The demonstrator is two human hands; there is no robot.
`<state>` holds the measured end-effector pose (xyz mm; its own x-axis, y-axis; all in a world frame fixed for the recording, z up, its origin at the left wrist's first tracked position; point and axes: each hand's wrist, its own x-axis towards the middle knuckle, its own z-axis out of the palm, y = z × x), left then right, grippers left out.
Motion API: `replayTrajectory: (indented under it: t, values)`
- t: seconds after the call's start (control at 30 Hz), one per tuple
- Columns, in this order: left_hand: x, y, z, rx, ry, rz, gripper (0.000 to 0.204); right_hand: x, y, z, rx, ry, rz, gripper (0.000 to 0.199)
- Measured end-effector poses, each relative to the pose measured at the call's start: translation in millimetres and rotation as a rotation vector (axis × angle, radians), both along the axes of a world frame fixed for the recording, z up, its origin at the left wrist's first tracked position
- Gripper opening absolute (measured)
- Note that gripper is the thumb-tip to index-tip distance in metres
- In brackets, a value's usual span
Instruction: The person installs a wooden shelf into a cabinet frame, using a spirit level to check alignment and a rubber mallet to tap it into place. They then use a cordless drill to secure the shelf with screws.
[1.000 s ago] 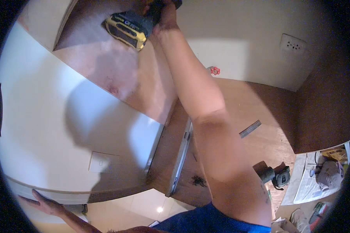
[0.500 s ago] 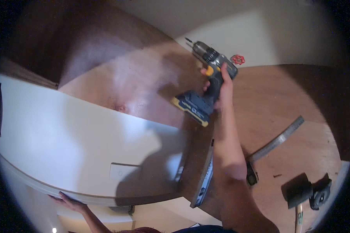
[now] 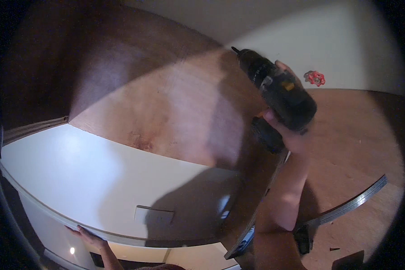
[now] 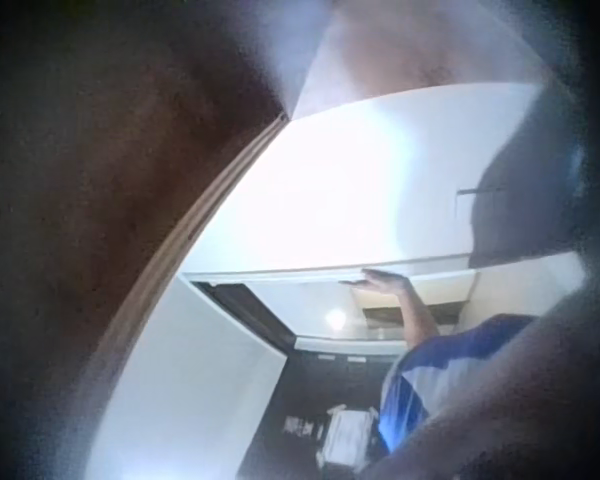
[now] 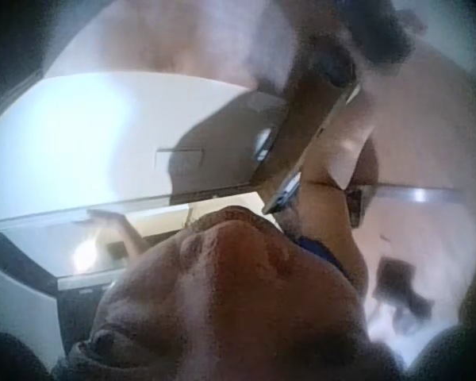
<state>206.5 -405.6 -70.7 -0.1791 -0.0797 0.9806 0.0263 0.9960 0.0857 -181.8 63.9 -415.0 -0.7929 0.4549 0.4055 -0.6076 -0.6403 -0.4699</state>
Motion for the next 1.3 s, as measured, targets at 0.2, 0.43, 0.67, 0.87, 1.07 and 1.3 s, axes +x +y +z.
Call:
replayTrajectory:
  t: [0.2,0.43,0.67,0.87,1.07,1.3]
  values:
    - [-13,14,-6,0.015,0.005,0.043,0.086,8,6,16,-0.07,-0.02,0.059,0.077]
    - [-11,12,-6,0.049,-0.004,0.062,0.085,-29,-6,63,-0.334,0.06,0.35,0.046]
    - [-3,2,-4,0.101,-0.021,-0.038,0.084,-83,-25,95,-0.479,0.073,0.94,0.053]
    - [-10,14,-10,0.102,-0.037,0.036,0.082,-96,-35,119,-0.53,0.14,1.018,0.052]
    - [-8,11,-9,0.163,0.023,0.074,0.085,-107,-42,125,-0.554,0.184,0.998,0.049]
    - [-15,18,-13,0.166,-0.023,0.032,0.078,-110,-37,167,-0.566,0.102,0.9,0.032]
